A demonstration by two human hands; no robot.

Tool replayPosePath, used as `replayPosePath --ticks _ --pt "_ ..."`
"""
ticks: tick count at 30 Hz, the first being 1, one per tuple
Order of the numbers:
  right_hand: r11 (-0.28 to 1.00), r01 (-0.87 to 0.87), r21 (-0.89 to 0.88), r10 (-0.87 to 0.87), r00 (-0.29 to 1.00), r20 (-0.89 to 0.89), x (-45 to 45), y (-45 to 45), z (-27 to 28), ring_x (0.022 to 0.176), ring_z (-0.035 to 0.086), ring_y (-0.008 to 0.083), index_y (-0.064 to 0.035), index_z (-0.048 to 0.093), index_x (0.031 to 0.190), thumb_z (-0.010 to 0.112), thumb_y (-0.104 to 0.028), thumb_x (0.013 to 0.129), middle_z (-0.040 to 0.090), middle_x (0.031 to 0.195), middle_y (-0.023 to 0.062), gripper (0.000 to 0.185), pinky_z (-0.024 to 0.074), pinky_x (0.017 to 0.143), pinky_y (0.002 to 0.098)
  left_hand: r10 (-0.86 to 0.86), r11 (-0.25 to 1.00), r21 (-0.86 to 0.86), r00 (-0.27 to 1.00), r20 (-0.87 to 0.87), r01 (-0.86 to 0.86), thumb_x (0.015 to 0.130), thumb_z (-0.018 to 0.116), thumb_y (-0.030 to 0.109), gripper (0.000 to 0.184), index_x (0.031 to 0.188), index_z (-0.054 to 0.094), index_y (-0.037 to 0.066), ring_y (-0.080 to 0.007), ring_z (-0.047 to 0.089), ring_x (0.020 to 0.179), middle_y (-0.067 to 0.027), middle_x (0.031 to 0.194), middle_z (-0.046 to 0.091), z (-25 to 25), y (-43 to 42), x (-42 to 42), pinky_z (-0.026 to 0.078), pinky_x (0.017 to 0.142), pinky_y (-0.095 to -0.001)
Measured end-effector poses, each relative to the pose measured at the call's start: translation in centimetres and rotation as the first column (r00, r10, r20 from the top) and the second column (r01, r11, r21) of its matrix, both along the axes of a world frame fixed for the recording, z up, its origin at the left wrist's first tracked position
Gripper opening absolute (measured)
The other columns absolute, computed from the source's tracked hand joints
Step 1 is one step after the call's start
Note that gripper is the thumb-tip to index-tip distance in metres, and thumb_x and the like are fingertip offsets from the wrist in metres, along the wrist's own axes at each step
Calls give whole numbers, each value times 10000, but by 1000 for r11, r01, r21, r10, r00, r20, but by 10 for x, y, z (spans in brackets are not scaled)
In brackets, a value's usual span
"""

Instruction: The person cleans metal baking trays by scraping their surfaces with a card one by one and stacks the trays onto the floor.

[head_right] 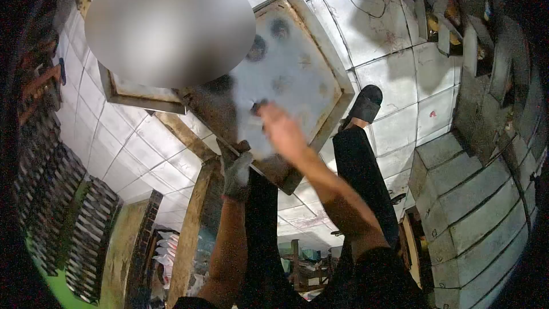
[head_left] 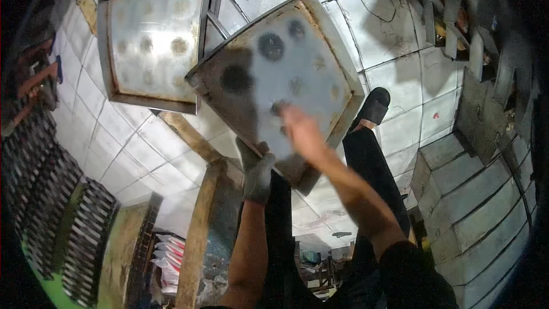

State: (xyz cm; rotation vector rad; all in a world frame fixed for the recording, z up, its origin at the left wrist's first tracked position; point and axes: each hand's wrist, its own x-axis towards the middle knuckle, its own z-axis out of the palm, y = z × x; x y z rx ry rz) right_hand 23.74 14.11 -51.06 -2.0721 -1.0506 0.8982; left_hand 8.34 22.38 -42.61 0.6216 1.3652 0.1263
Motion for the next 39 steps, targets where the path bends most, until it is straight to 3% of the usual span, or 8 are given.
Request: replayPosePath --ticks 5,9,16,18,20,25,30,39 --pt "945 80 -318 -118 988 -102 29 22 -42 999 679 428 20 665 1111 606 35 842 681 1094 264 276 554 855 519 -86 990 -127 986 -145 68 920 622 -11 739 1577 304 106 -183 561 1131 -55 1323 535 -19 -4 -27 505 956 -366" --pt "991 -74 107 65 994 92 3 -1 -26 976 698 402 1 687 1166 642 7 812 700 1083 253 357 565 870 492 -76 996 -54 978 -194 67 931 637 24 733 1579 299 76 -235 537 1214 -88 1373 523 -13 -3 -26 479 1023 -414" --pt "856 383 -347 -299 915 272 140 -22 -164 927 714 421 42 609 1315 645 -83 924 716 971 277 412 565 834 474 88 983 -145 980 -180 -115 964 668 52 585 1503 439 53 -209 601 1131 -93 1322 610 -19 -11 -49 508 999 -344" --pt "811 164 -562 -347 908 -236 112 19 -75 1003 705 409 44 636 1259 608 -85 950 711 1067 278 336 561 886 463 -251 968 -103 924 -289 231 976 666 71 586 1510 425 43 -217 595 1140 -89 1341 605 -11 -1 -34 491 1026 -363" --pt "995 -82 -52 76 991 -110 26 28 -45 1139 661 379 18 676 1208 534 -40 963 664 1245 264 289 534 979 453 -243 970 -64 938 -246 234 993 655 96 586 1522 410 34 -232 578 1171 -99 1361 599 -15 -3 -26 467 1059 -381" --pt "955 153 -254 -155 988 14 82 98 -75 1129 669 405 -17 702 1178 576 7 873 689 1194 246 331 554 965 476 -639 766 -316 717 -279 560 944 715 93 706 1553 360 63 -299 503 1300 -119 1434 514 -19 11 -40 444 1102 -455" --pt "994 19 107 -32 992 121 40 87 -51 1003 695 418 1 686 1133 602 45 815 706 1078 243 331 588 835 475 -197 980 -70 970 -144 188 978 683 167 695 1575 349 48 -295 487 1343 -155 1487 506 -5 13 -7 433 1101 -442" --pt "891 350 -288 -275 923 269 182 68 -188 900 689 428 35 654 1124 635 -158 949 695 953 284 261 538 821 532 -349 934 -101 808 -475 344 942 638 28 783 1619 249 82 -284 557 1227 -110 1426 530 -17 -1 -17 451 1091 -420"
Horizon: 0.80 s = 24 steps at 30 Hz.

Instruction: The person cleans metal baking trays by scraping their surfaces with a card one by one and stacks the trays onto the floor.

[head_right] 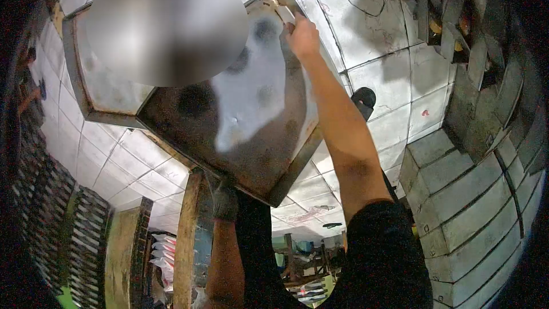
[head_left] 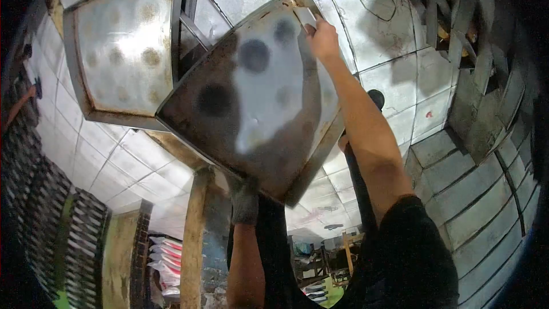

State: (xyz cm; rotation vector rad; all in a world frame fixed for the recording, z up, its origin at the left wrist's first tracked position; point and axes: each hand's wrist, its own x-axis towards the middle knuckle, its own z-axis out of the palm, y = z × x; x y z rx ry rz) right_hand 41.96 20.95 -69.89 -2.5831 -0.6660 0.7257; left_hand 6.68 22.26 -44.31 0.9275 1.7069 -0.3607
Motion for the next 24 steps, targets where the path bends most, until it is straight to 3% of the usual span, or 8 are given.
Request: replayPosePath --ticks 3,6,8,10,17,19,21,24 --pt "979 -38 -200 -63 879 -473 -48 -15 83 992 681 422 29 660 1117 626 -201 965 694 1026 285 277 528 846 507 431 892 73 887 163 -447 953 638 78 693 1575 333 70 -308 604 1152 -126 1381 566 -21 -23 -14 479 1064 -437" --pt "939 -293 179 338 878 -338 -189 -103 168 1135 640 408 -31 664 1228 568 -91 953 661 1229 225 297 487 999 513 794 572 -136 505 340 -809 979 613 187 548 1486 457 53 -339 630 1125 -147 1317 615 -24 -30 7 515 1021 -486" --pt "888 -424 178 452 732 -510 -228 -142 213 1237 602 421 -44 626 1323 521 -101 997 590 1414 209 348 416 1138 517 808 562 -147 503 305 -814 982 612 243 529 1455 484 45 -343 625 1149 -153 1307 624 -16 -32 1 521 1017 -496" --pt "949 262 178 -97 774 -625 -231 -192 142 1252 595 417 -45 617 1359 513 -127 1027 549 1475 200 358 391 1167 486 812 561 -143 507 290 -816 985 611 299 521 1424 512 37 -347 620 1173 -159 1297 633 -14 -25 12 526 1014 -505" --pt "995 18 -95 -23 999 -48 -61 -191 1 1060 682 426 44 628 1285 658 -66 900 682 1173 301 402 559 889 506 515 788 93 733 445 -609 1056 512 323 501 1455 413 36 -324 505 1265 -146 1398 485 -7 -17 50 452 1057 -445" --pt "990 140 33 -123 942 -313 -48 -202 1 975 723 370 36 661 1205 708 -168 931 732 1051 251 345 585 850 461 496 784 117 729 471 -609 1055 519 339 514 1457 401 40 -327 497 1273 -142 1401 468 -6 -25 40 455 1046 -448" --pt "916 -13 -401 -322 572 -754 -66 -180 67 982 736 267 -31 693 1228 771 -418 917 767 1049 149 503 581 908 428 707 658 -58 590 390 -751 1035 562 352 531 1441 423 40 -317 522 1238 -136 1347 512 -21 -38 3 480 1012 -445" --pt "988 84 128 80 430 -899 -168 -172 182 1324 555 355 -71 547 1462 745 -305 934 588 1410 231 610 435 1128 467 560 756 3 649 515 -655 996 636 327 567 1433 439 24 -303 556 1177 -132 1286 569 30 -48 71 505 968 -418"
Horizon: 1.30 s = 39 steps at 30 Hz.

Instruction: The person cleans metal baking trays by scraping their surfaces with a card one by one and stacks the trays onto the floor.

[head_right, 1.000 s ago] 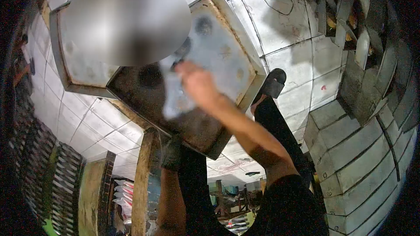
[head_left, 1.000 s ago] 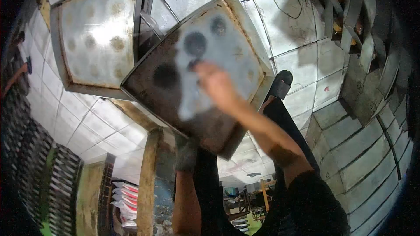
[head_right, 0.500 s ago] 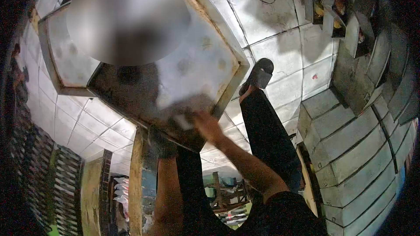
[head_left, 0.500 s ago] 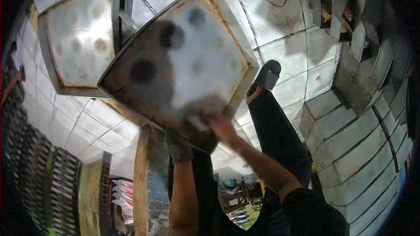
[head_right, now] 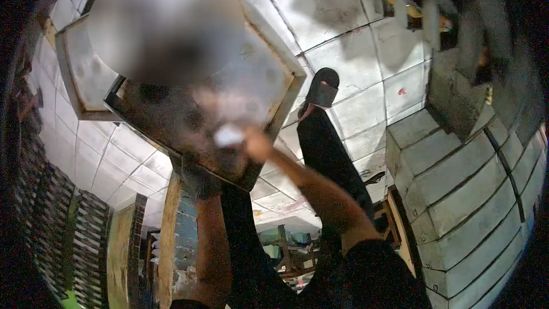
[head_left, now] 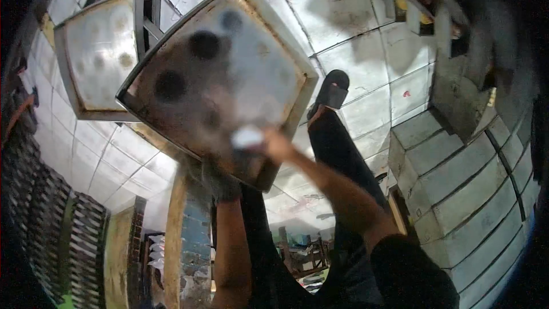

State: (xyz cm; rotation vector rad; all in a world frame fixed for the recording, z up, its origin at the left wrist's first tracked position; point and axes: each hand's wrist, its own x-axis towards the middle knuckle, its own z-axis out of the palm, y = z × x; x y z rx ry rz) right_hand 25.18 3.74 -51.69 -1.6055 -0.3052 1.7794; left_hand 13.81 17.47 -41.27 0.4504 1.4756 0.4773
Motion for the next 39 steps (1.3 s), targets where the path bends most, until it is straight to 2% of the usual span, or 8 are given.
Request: replayPosePath --ticks 4,11,17,23,25,28,32,39 --pt "968 -142 206 129 989 77 40 21 144 1272 602 324 -5 520 1451 649 -290 1015 629 1363 239 537 463 1096 423 -263 803 441 903 -340 400 966 700 250 553 1391 470 -18 -300 587 1116 -123 1218 619 69 -11 44 510 951 -387" --pt "681 730 -53 -680 658 324 200 10 151 813 668 192 -1 729 1111 742 -241 965 751 950 78 281 539 761 333 -233 489 314 469 -852 814 925 729 404 639 1349 518 -25 -366 555 1242 -196 1323 588 210 -29 123 387 1119 -507" --pt "525 829 193 -850 520 80 226 82 254 868 653 180 -16 721 1127 755 -282 957 740 1016 81 317 534 730 340 -442 -261 556 414 -796 789 726 705 134 544 1260 649 48 -361 635 1244 -209 1276 678 286 -13 159 499 1036 -488" --pt "476 870 127 -855 492 -163 186 84 156 901 649 175 -16 718 1134 764 -270 952 736 1052 79 316 531 751 344 -438 455 563 724 -533 690 781 725 166 536 1291 621 36 -358 656 1203 -232 1245 677 307 42 80 533 975 -436" --pt "789 613 27 -602 765 228 170 130 219 988 648 199 5 684 1192 769 -259 950 714 1101 85 367 502 878 333 -159 437 562 675 -720 703 882 711 164 497 1316 549 -14 -293 693 1017 -199 1056 680 312 85 41 574 848 -389" --pt "850 516 104 -512 767 387 134 189 291 1039 648 177 25 706 1161 785 -190 937 720 1123 75 320 486 962 330 121 829 559 984 -128 -29 905 625 108 339 1220 534 20 -158 605 901 -90 1055 622 316 133 -19 534 704 -352" --pt "764 593 255 -643 733 221 119 218 304 1094 618 199 22 619 1254 775 -134 936 665 1210 107 387 473 975 350 507 779 214 794 336 -589 872 595 50 342 1210 540 45 -228 625 920 -93 1053 610 212 142 -141 564 801 -400" --pt "653 713 253 -748 660 70 91 248 284 1177 578 200 -3 552 1333 759 -61 942 626 1273 80 446 438 1048 368 480 863 -55 781 400 -502 1032 489 174 164 1096 569 45 -367 631 1087 -176 1141 617 89 304 -94 555 971 -604"
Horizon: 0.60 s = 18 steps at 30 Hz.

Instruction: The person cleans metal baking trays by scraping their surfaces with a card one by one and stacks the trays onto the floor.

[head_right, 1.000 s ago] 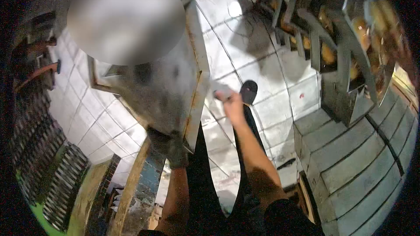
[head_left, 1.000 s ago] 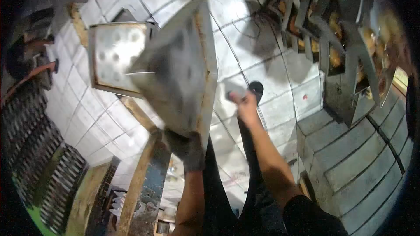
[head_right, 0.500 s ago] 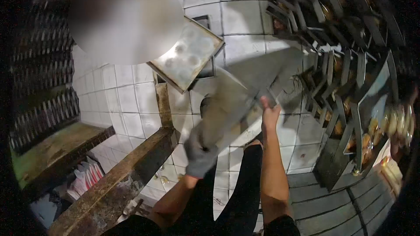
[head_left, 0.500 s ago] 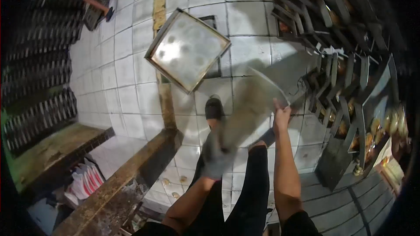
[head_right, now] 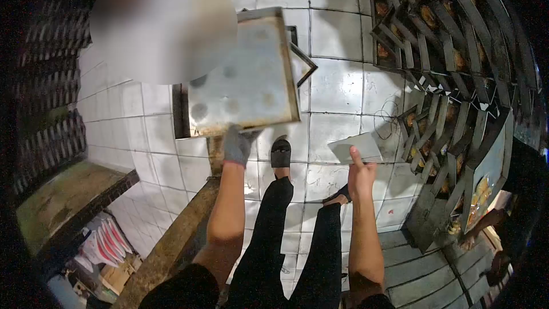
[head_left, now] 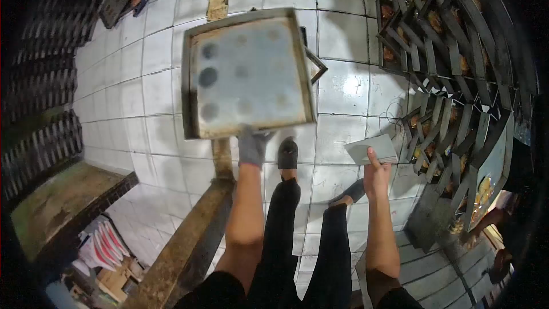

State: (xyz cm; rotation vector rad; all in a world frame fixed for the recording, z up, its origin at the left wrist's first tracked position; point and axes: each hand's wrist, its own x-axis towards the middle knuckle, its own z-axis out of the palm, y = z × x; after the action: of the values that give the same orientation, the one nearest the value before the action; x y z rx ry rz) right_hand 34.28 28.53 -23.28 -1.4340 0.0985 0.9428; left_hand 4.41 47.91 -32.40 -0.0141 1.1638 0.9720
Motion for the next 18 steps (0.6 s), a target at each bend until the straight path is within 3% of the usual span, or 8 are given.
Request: replayPosePath --ticks 4,7,9,11,13,15,18 --pt "996 -30 -84 27 999 -32 -19 -8 -17 1133 591 189 -32 572 1309 721 -62 969 638 1219 57 373 451 998 376 15 1000 -4 988 154 -15 929 531 74 56 935 559 27 -400 627 1099 -206 1126 614 -49 41 7 522 1021 -671" --pt "992 -47 -115 40 997 -69 -30 -26 -29 1121 597 188 -41 575 1301 715 -58 972 641 1217 60 358 456 986 373 52 995 -95 994 101 -42 886 539 53 78 950 556 11 -416 626 1105 -216 1132 620 -116 30 -16 517 1041 -673" --pt "984 -47 -173 31 995 -94 -38 -36 -41 1119 599 192 -43 576 1288 712 -55 972 639 1213 60 343 457 983 375 -9 999 -50 991 135 16 886 557 87 164 1016 579 -11 -418 628 1102 -223 1162 620 -157 18 -32 515 1051 -665" --pt "976 -27 -217 0 992 -123 -47 -31 -36 1091 610 186 -36 609 1261 749 -49 945 667 1159 54 346 462 998 378 -20 987 -160 997 75 32 882 566 92 210 1064 576 -14 -416 629 1088 -221 1173 621 -188 13 -40 533 1033 -658" --pt "966 -67 -251 14 978 -208 -56 -27 -31 1093 611 191 -33 617 1246 744 -66 954 670 1158 61 320 464 995 397 -69 981 -175 991 118 89 923 554 102 215 1099 558 -22 -423 631 1103 -229 1190 620 -201 8 -50 550 1021 -657" --pt "958 -72 -277 9 975 -223 -63 -33 -44 1106 615 198 -32 618 1239 746 -75 955 670 1159 66 315 462 1006 401 -202 934 -295 979 31 203 990 530 144 235 1144 561 -30 -419 627 1143 -233 1200 632 -215 9 -52 566 1023 -619" --pt "957 -101 -274 13 952 -307 -72 -33 -53 1129 621 194 -27 617 1232 755 -71 946 672 1175 66 321 454 1031 380 -241 938 -247 970 33 242 1032 530 195 245 1130 593 -20 -398 646 1132 -225 1161 656 -229 9 -49 576 1035 -566"
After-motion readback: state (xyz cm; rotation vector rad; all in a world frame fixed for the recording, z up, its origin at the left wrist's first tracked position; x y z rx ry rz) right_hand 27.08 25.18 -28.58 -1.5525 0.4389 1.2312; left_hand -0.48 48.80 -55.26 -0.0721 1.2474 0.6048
